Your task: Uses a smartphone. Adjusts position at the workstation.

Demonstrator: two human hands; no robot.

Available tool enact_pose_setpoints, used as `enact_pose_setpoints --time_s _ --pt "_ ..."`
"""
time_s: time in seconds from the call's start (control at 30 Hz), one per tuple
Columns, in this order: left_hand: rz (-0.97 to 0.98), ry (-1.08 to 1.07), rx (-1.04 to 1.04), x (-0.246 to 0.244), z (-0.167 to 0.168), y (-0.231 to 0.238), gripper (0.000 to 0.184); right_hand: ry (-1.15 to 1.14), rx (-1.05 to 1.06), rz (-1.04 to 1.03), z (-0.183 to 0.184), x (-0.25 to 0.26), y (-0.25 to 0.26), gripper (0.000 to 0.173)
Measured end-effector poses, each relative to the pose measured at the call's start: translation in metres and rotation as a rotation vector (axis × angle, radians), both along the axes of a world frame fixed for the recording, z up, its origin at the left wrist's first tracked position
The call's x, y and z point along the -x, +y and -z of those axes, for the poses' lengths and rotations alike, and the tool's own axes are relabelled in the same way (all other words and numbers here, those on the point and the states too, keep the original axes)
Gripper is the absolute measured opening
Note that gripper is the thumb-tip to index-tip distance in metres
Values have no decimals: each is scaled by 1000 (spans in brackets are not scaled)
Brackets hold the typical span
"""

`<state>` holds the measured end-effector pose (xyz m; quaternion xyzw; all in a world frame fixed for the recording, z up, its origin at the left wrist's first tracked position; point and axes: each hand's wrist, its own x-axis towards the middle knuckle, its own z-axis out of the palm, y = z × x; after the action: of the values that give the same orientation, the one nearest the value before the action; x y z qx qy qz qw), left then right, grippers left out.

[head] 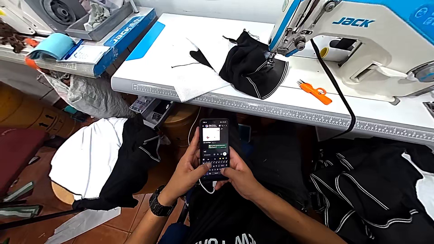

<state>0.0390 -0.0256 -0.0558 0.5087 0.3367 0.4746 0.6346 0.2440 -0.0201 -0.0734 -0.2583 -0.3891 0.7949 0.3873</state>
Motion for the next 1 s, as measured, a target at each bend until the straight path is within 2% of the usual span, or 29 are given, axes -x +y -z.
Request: enact_pose_setpoints --time_s 0.13,0.23,0.4,0.57,0.77,1.0 --pt "-70 44 -18 -6 3 0 94 1 2 5 -1 1 -1 70" --pt "-20 8 -20 -2 5 0 87 -29 0 24 -3 0 -1 64" --pt "13 2 -11 2 2 1 97 27 13 9 -1 -1 1 50" --pt "44 -12 -17 3 3 1 101 41 14 15 0 -1 0 47" --pt "20 0 -12 -1 1 -1 98 -3 20 33 -2 0 -2 59" --pt "65 -20 -31 2 3 0 99 -31 13 64 -4 1 -3 59"
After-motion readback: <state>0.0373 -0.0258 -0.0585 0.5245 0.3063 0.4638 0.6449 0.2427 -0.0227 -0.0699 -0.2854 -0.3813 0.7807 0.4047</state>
